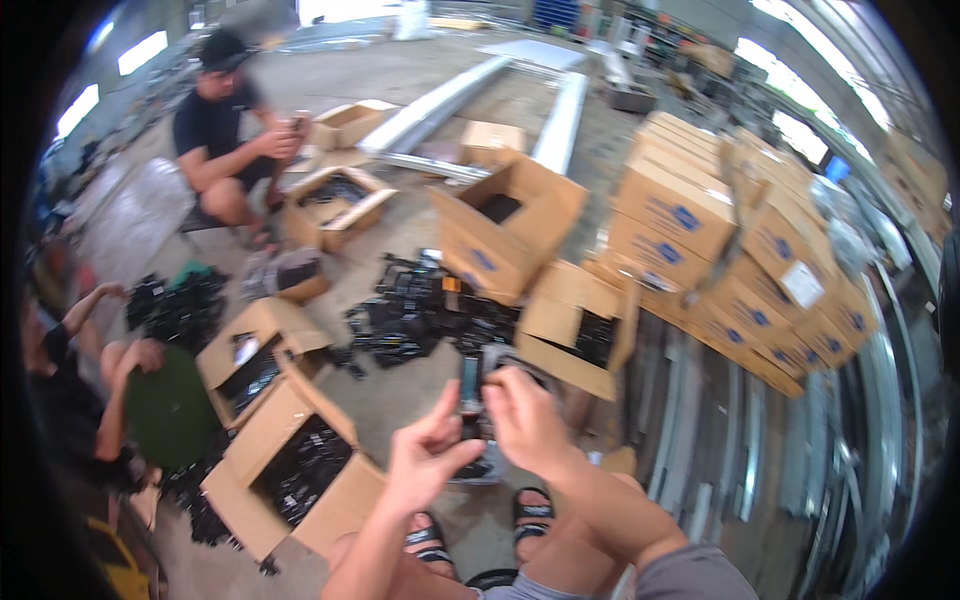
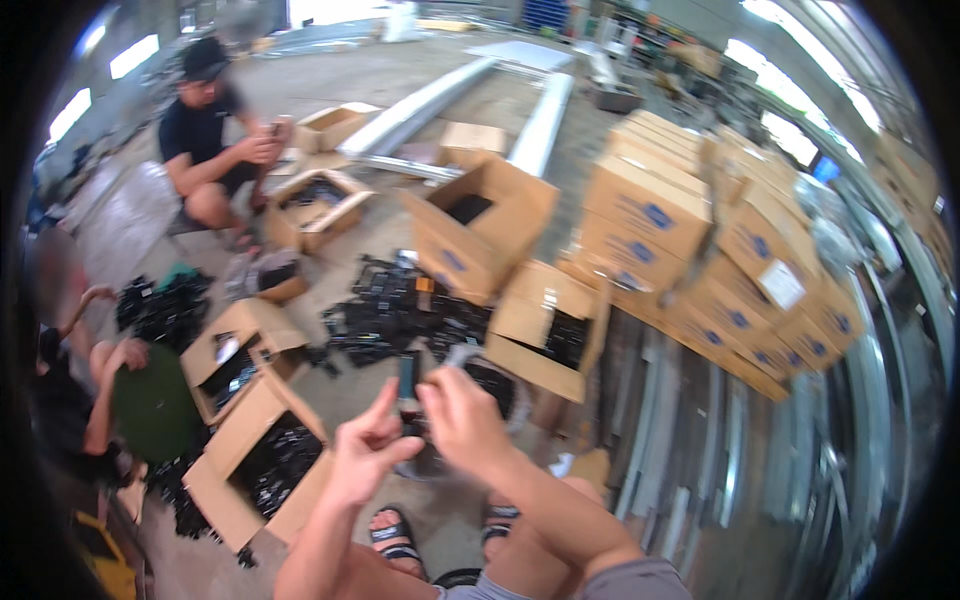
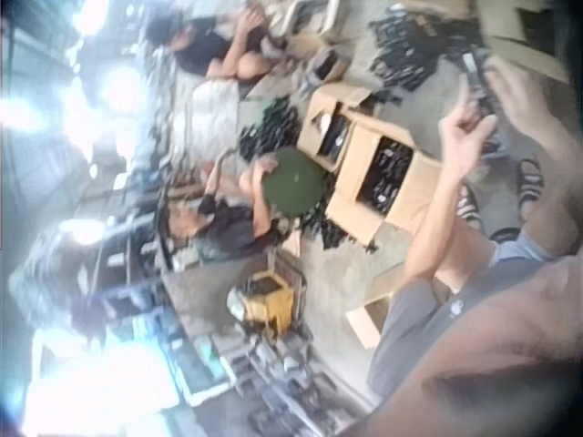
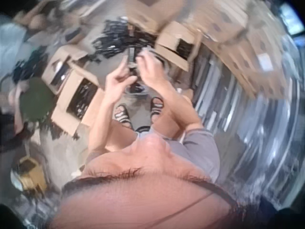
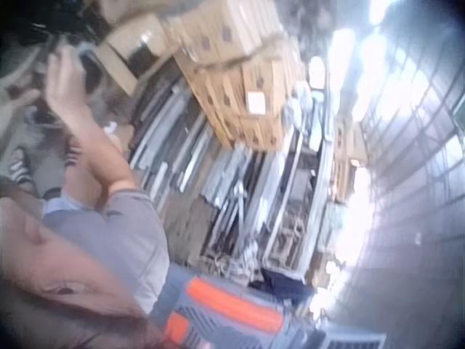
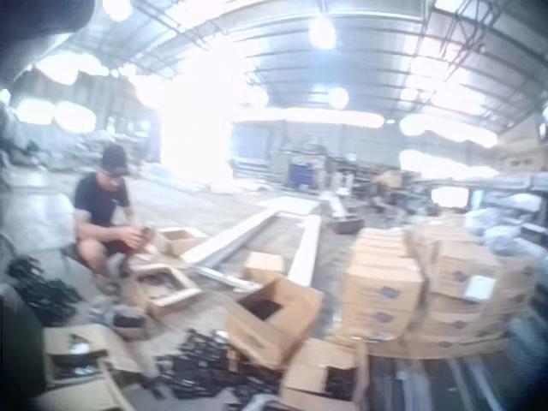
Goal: The person takes black plastic components from one cardboard box and sorts them into a small bag or another box on the floor by hand.
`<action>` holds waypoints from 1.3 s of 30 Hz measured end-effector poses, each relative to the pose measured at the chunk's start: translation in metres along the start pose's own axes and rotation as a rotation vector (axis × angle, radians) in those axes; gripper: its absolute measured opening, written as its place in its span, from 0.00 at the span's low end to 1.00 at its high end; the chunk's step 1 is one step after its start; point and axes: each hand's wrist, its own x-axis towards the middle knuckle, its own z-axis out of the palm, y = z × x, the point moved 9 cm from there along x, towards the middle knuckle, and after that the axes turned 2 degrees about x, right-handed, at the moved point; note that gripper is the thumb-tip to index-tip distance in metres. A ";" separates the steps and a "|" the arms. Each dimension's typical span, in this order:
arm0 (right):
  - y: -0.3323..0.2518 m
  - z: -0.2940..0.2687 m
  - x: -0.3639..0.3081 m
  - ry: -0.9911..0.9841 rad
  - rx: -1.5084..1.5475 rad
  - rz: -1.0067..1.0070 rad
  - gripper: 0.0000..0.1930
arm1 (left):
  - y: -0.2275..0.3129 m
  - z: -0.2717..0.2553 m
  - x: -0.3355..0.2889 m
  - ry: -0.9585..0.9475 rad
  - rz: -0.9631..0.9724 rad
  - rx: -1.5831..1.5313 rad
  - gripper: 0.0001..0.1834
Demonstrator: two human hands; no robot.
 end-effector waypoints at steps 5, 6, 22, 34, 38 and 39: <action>-0.003 0.009 0.002 -0.093 0.024 -0.055 0.08 | 0.005 -0.002 -0.004 -0.014 -0.049 -0.147 0.46; -0.002 0.013 0.003 -0.113 0.034 -0.041 0.09 | 0.006 -0.005 -0.005 -0.016 -0.039 -0.144 0.46; 0.012 0.014 0.000 -0.228 0.061 0.091 0.13 | 0.000 -0.001 -0.007 -0.101 -0.070 -0.143 0.44; 0.010 0.009 -0.001 -0.170 0.014 0.043 0.09 | 0.005 0.005 -0.008 -0.066 -0.113 -0.168 0.43; -0.002 0.003 -0.002 -0.115 0.057 0.036 0.09 | 0.007 0.001 -0.010 -0.091 -0.086 -0.139 0.43; -0.006 0.003 -0.001 -0.100 0.084 0.034 0.09 | 0.004 -0.002 -0.009 -0.100 -0.080 -0.128 0.43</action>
